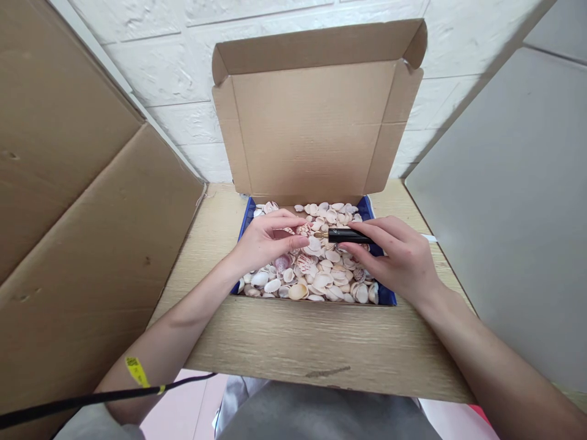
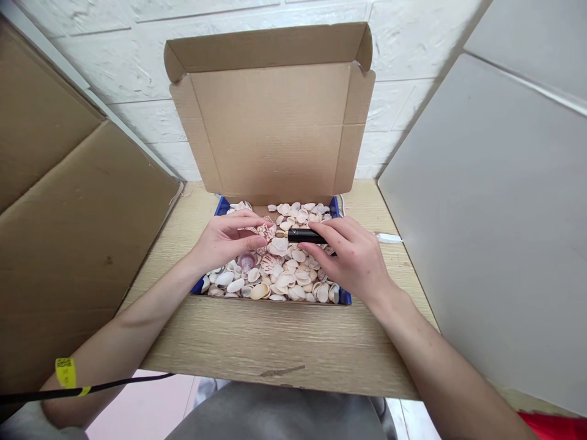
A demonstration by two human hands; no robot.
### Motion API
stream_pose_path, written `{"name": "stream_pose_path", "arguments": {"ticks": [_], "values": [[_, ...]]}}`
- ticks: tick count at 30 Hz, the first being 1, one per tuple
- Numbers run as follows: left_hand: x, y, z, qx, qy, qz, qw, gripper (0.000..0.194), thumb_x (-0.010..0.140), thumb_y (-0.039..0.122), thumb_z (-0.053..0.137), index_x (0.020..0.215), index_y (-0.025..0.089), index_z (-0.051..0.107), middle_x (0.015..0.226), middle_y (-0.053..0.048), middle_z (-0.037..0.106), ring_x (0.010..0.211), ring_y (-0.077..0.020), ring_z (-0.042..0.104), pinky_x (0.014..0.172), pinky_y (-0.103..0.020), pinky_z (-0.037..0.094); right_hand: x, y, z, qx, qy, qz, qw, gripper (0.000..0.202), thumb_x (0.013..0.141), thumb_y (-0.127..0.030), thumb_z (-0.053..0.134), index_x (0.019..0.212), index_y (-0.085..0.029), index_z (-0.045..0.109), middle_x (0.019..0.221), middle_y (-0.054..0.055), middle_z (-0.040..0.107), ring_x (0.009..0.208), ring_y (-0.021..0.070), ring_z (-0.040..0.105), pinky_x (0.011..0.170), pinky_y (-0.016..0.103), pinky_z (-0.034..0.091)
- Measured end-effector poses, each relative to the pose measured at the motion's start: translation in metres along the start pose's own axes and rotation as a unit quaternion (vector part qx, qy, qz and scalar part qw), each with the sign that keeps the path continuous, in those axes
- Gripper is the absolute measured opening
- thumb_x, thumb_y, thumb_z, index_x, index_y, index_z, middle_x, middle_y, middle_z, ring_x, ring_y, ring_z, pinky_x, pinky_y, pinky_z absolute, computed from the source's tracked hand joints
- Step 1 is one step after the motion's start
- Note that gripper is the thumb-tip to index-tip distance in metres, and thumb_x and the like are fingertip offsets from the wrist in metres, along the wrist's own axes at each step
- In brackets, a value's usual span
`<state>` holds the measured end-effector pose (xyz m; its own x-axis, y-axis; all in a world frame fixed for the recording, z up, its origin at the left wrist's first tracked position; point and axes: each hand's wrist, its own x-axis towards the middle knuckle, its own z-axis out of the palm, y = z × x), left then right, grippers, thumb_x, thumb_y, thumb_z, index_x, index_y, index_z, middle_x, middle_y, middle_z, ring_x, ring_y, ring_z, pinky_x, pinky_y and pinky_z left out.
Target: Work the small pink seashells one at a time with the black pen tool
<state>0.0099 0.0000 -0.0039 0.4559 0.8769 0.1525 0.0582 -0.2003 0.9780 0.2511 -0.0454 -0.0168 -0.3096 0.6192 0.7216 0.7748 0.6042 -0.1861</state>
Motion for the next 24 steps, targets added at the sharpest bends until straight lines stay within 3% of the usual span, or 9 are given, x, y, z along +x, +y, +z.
{"name": "stream_pose_path", "arguments": {"ticks": [7,15,24], "values": [[0.0005,-0.0017,-0.0003,0.019,-0.006,-0.007,1.0,0.029,0.07,0.03,0.078,0.095,0.015,0.075,0.093,-0.006,0.065,0.079,-0.0142,0.062,0.063,-0.025,0.057,0.0018,-0.0022,-0.0025,0.003,0.02,-0.005,1.0,0.026,0.082,-0.031,0.07,0.106,-0.025,0.064,0.089,0.005,0.072,0.074,0.0195,0.068,0.065,0.033,0.058],[0.0007,-0.002,-0.0021,0.041,-0.008,0.012,0.999,0.028,0.074,0.03,0.075,0.099,0.017,0.074,0.098,-0.007,0.067,0.087,-0.0162,0.063,0.066,-0.024,0.055,0.0009,-0.0004,-0.0019,0.018,-0.01,0.019,1.0,0.024,0.083,-0.035,0.068,0.105,-0.025,0.065,0.088,0.005,0.071,0.075,0.0196,0.068,0.065,0.033,0.058],[0.0007,0.0012,-0.0025,0.063,-0.019,0.021,0.998,0.028,0.082,0.031,0.066,0.105,0.016,0.072,0.101,-0.009,0.067,0.091,-0.0192,0.063,0.072,-0.026,0.053,-0.0002,-0.0003,-0.0005,0.012,-0.003,0.003,1.0,0.024,0.083,-0.033,0.069,0.104,-0.023,0.065,0.087,0.007,0.071,0.073,0.0195,0.067,0.064,0.033,0.057]]}}
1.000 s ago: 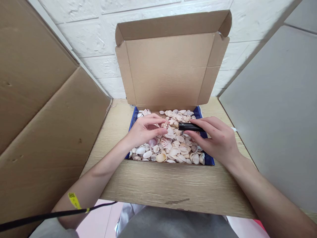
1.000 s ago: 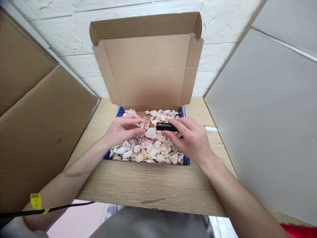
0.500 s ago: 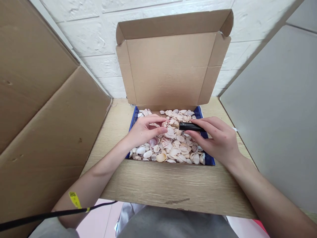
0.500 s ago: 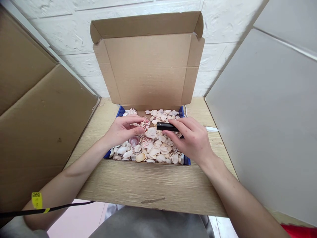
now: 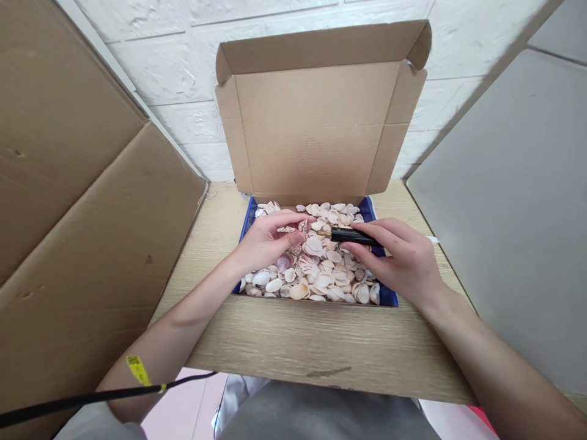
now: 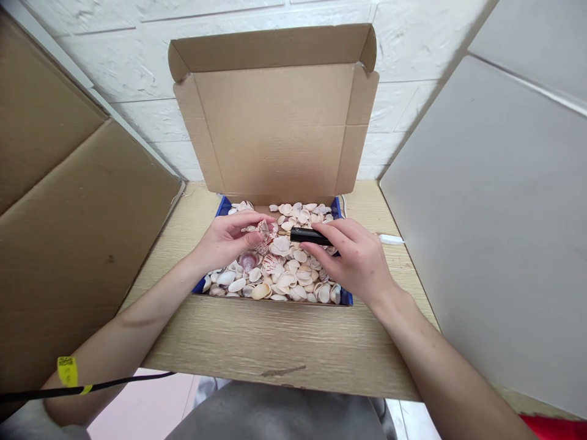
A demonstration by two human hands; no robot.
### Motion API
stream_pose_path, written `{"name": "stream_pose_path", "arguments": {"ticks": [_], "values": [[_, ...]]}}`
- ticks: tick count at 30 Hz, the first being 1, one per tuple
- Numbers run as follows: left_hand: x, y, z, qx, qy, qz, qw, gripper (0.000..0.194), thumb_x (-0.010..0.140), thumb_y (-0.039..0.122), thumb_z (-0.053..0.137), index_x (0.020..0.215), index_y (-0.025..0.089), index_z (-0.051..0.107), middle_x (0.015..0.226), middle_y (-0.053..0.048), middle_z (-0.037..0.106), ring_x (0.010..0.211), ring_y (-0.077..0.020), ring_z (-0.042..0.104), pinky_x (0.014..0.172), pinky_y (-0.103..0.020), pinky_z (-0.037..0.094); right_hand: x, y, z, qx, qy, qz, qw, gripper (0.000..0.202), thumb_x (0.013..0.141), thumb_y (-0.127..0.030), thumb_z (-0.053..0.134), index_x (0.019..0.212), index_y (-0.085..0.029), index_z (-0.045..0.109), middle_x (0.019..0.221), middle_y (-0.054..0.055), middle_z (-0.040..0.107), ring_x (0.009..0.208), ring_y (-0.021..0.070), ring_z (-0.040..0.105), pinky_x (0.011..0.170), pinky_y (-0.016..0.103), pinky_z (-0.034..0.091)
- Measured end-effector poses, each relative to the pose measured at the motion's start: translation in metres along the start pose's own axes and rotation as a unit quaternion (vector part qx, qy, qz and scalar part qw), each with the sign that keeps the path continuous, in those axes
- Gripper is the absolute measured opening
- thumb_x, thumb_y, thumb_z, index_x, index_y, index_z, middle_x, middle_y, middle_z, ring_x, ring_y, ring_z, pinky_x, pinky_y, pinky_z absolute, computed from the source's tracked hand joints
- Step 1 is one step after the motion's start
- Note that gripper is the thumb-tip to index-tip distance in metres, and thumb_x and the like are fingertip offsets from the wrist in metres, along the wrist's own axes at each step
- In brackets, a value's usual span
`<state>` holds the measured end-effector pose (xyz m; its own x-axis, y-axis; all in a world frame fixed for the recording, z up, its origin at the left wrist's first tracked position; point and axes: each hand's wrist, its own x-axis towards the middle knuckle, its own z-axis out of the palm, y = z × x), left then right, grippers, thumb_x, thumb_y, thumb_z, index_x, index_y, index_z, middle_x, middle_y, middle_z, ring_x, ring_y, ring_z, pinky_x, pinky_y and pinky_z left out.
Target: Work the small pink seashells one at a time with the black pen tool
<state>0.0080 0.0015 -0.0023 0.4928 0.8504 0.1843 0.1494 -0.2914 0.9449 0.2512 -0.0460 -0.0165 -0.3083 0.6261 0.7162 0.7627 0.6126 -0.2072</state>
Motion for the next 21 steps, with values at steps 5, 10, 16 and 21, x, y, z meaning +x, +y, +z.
{"name": "stream_pose_path", "arguments": {"ticks": [5,10,16,21], "values": [[-0.0001,-0.0005,-0.0009,0.006,-0.005,0.016,1.0,0.029,0.084,0.031,0.064,0.107,0.015,0.071,0.103,-0.011,0.068,0.095,-0.0202,0.063,0.077,-0.029,0.052,0.0008,-0.0002,-0.0011,-0.005,0.001,0.002,1.0,0.024,0.083,-0.034,0.069,0.105,-0.025,0.064,0.086,0.005,0.071,0.072,0.019,0.068,0.063,0.032,0.057],[-0.0001,-0.0021,-0.0023,0.007,-0.013,0.028,0.999,0.029,0.086,0.033,0.062,0.108,0.017,0.071,0.103,-0.011,0.069,0.094,-0.0209,0.063,0.078,-0.031,0.051,0.0015,-0.0006,-0.0015,-0.015,0.011,-0.012,1.0,0.025,0.082,-0.033,0.07,0.105,-0.024,0.064,0.086,0.006,0.071,0.072,0.0191,0.068,0.062,0.032,0.057],[0.0003,-0.0027,-0.0031,0.013,-0.024,0.043,0.999,0.03,0.087,0.029,0.061,0.114,0.017,0.07,0.106,-0.011,0.069,0.097,-0.021,0.063,0.081,-0.031,0.05,0.0024,-0.0015,-0.0005,-0.021,0.02,-0.027,0.999,0.026,0.08,-0.029,0.073,0.103,-0.019,0.064,0.085,0.008,0.071,0.071,0.0187,0.067,0.062,0.031,0.056],[0.0005,-0.0045,-0.0031,0.014,-0.013,0.043,0.999,0.032,0.086,0.025,0.062,0.115,0.017,0.07,0.108,-0.011,0.07,0.1,-0.0217,0.064,0.085,-0.032,0.051,0.0012,-0.0003,0.0011,-0.02,0.028,-0.029,0.999,0.027,0.079,-0.028,0.073,0.103,-0.018,0.064,0.085,0.008,0.07,0.071,0.0183,0.067,0.062,0.03,0.056]]}}
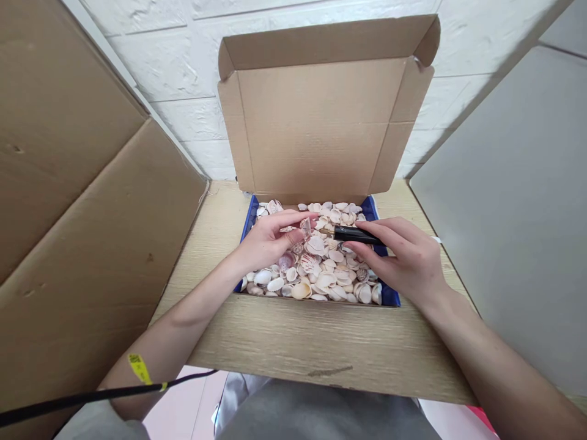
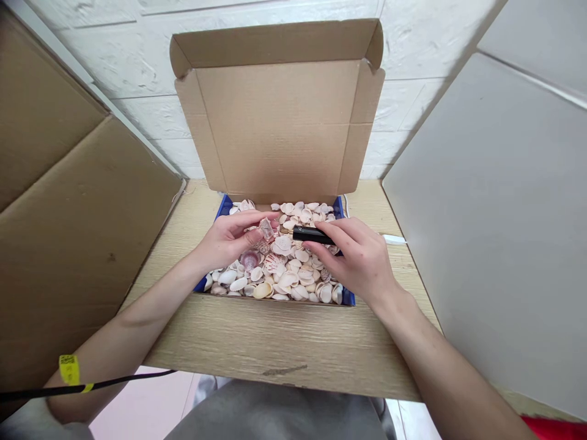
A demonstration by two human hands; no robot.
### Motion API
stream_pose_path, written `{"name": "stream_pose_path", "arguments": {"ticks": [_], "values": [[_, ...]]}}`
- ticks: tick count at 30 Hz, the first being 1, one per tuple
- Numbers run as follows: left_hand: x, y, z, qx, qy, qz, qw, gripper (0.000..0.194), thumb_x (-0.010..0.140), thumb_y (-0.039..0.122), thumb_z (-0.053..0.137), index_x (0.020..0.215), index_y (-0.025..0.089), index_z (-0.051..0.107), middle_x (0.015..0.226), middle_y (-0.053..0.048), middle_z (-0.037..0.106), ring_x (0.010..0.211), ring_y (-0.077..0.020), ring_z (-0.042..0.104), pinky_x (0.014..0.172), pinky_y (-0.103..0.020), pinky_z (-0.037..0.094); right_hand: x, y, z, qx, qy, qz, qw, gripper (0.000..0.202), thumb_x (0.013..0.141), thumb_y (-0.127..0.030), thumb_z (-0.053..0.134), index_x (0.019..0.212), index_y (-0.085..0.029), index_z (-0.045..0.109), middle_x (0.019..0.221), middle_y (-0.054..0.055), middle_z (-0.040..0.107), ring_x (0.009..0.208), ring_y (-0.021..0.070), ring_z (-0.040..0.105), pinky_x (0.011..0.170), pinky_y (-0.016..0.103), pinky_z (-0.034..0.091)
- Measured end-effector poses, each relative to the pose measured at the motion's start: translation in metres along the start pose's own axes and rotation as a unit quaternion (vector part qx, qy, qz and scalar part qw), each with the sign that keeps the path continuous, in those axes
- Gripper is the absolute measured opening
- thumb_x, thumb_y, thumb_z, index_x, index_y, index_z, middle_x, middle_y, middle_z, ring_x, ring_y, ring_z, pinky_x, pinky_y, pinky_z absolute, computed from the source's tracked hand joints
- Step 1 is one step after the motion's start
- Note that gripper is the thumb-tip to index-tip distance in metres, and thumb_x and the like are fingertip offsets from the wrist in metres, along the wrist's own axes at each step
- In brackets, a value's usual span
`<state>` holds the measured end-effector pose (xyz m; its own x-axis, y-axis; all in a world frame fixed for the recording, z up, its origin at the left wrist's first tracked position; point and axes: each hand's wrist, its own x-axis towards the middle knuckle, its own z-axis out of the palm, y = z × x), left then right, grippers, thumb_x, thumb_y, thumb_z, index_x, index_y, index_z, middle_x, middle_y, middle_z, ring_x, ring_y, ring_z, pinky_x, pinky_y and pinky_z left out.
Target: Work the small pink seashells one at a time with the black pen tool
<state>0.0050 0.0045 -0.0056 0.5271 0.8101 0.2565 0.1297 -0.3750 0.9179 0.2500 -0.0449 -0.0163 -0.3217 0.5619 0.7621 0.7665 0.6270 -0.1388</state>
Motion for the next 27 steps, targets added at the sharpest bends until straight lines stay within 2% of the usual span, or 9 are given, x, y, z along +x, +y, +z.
{"name": "stream_pose_path", "arguments": {"ticks": [12,16,19,23,27], "values": [[-0.0007,0.0015,0.0029,-0.017,0.008,-0.048,0.999,0.034,0.082,0.032,0.067,0.111,0.015,0.071,0.111,-0.011,0.071,0.092,-0.0199,0.068,0.072,-0.027,0.057,0.0021,-0.0008,-0.0017,0.003,0.012,-0.016,1.0,0.03,0.08,-0.025,0.072,0.108,-0.022,0.063,0.088,0.007,0.07,0.072,0.0192,0.065,0.065,0.033,0.056],[-0.0001,0.0,0.0031,-0.012,0.006,-0.045,0.999,0.032,0.081,0.031,0.068,0.108,0.015,0.072,0.111,-0.011,0.072,0.095,-0.0201,0.068,0.074,-0.027,0.057,0.0022,-0.0011,-0.0025,-0.016,0.007,-0.015,1.0,0.032,0.081,-0.025,0.071,0.111,-0.025,0.061,0.09,0.007,0.07,0.073,0.0201,0.065,0.066,0.035,0.055],[-0.0006,-0.0001,0.0029,-0.026,-0.012,-0.069,0.997,0.036,0.08,0.032,0.07,0.112,0.015,0.071,0.111,-0.011,0.072,0.09,-0.0192,0.069,0.073,-0.027,0.057,0.0025,-0.0011,-0.0037,-0.025,0.011,-0.021,0.999,0.034,0.081,-0.024,0.071,0.114,-0.026,0.06,0.092,0.007,0.07,0.076,0.0213,0.065,0.068,0.036,0.054],[-0.002,0.0004,0.0028,-0.077,-0.041,-0.105,0.991,0.045,0.081,0.032,0.07,0.123,0.017,0.065,0.097,-0.008,0.074,0.076,-0.0156,0.07,0.063,-0.024,0.057,0.0029,-0.0001,-0.0038,-0.028,0.01,-0.022,0.999,0.034,0.082,-0.025,0.07,0.114,-0.027,0.06,0.093,0.007,0.07,0.079,0.0219,0.065,0.07,0.038,0.054],[-0.0026,-0.0006,0.0027,-0.084,-0.043,-0.115,0.989,0.043,0.08,0.034,0.07,0.121,0.019,0.067,0.083,-0.004,0.072,0.067,-0.0126,0.067,0.057,-0.021,0.055,0.0016,0.002,-0.0014,-0.006,-0.021,0.0,1.0,0.028,0.082,-0.027,0.07,0.109,-0.023,0.063,0.092,0.008,0.07,0.078,0.0218,0.065,0.069,0.037,0.055]]}}
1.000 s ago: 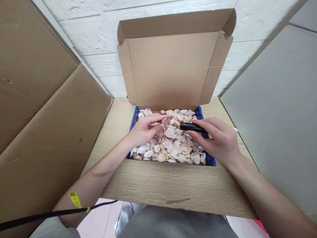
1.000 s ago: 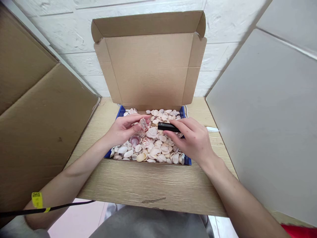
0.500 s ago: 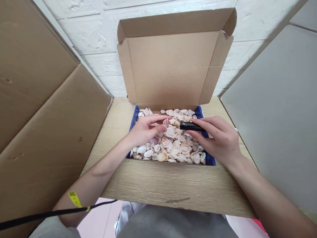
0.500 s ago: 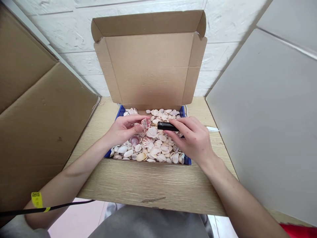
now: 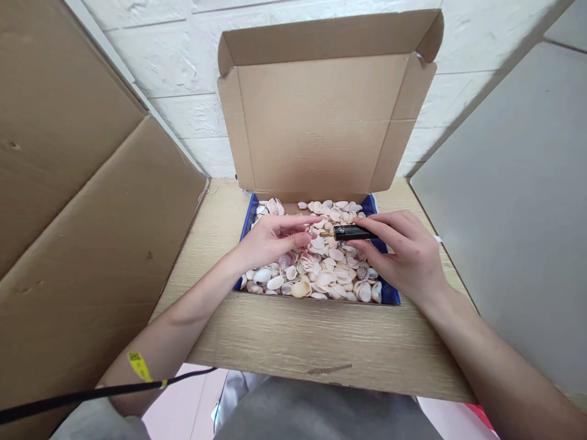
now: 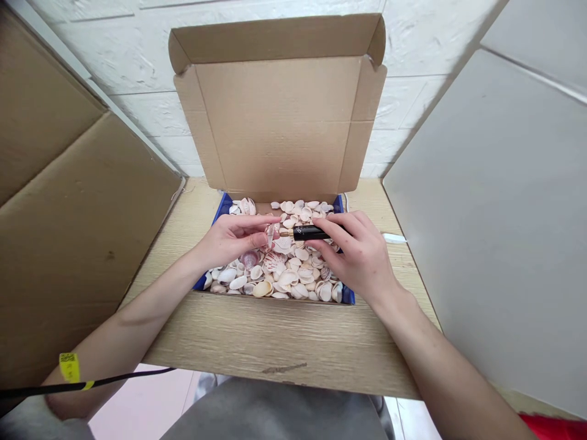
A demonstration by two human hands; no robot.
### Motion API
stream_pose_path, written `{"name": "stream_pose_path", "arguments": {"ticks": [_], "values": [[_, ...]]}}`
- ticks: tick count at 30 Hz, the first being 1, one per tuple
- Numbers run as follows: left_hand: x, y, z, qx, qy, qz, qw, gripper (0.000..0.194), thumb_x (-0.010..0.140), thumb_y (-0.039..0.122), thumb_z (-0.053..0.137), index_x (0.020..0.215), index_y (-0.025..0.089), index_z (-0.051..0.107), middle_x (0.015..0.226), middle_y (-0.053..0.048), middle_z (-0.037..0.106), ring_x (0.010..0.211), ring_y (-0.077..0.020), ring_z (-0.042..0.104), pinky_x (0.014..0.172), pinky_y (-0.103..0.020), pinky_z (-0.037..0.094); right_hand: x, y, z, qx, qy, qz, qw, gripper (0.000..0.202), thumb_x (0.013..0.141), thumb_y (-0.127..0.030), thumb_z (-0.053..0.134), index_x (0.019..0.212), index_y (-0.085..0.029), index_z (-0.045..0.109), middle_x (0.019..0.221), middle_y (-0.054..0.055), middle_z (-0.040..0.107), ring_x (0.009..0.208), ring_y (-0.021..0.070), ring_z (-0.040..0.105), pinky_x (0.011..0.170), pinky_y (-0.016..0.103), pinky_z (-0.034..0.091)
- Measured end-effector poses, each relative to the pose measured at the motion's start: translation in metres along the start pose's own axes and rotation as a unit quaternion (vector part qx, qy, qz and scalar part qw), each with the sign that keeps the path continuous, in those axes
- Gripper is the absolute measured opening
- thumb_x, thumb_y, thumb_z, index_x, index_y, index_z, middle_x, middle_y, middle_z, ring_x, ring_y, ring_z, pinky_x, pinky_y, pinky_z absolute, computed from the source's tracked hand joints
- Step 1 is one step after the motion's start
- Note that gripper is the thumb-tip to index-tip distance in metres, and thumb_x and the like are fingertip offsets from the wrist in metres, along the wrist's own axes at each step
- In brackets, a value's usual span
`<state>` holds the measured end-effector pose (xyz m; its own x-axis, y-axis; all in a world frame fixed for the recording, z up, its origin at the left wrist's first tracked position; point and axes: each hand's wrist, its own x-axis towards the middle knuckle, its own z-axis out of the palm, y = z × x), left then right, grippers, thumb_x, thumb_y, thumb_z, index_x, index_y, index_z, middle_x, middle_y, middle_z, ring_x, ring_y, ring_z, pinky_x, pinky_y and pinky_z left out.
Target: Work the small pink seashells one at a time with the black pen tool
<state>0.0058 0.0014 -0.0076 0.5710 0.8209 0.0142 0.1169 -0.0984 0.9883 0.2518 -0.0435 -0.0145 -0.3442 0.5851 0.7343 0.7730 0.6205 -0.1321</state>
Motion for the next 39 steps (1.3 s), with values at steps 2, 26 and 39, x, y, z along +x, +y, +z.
{"name": "stream_pose_path", "arguments": {"ticks": [2,26,39], "values": [[0.0,0.0,0.0,0.002,0.01,0.002,1.0,0.042,0.079,0.034,0.071,0.118,0.018,0.068,0.084,-0.005,0.072,0.068,-0.0127,0.067,0.058,-0.022,0.055,-0.002,0.001,0.002,0.019,-0.026,0.018,0.999,0.026,0.084,-0.031,0.068,0.108,-0.022,0.064,0.089,0.007,0.07,0.076,0.0206,0.065,0.067,0.035,0.055],[-0.004,0.006,0.008,0.07,-0.001,-0.008,0.997,0.035,0.088,0.044,0.058,0.105,0.015,0.068,0.058,0.001,0.063,0.044,-0.0087,0.055,0.043,-0.018,0.045,-0.002,-0.009,0.004,0.043,-0.051,-0.029,0.997,0.021,0.087,-0.035,0.065,0.1,-0.02,0.063,0.08,0.004,0.071,0.066,0.0146,0.065,0.058,0.026,0.051],[0.001,0.006,0.004,0.2,0.04,0.159,0.966,0.03,0.092,0.034,0.054,0.075,0.016,0.071,0.086,-0.006,0.073,0.082,-0.0164,0.066,0.075,-0.027,0.051,-0.002,-0.009,0.004,0.027,-0.009,-0.017,0.999,0.023,0.083,-0.032,0.069,0.103,-0.023,0.062,0.083,0.004,0.072,0.067,0.0165,0.068,0.058,0.027,0.055]]}}
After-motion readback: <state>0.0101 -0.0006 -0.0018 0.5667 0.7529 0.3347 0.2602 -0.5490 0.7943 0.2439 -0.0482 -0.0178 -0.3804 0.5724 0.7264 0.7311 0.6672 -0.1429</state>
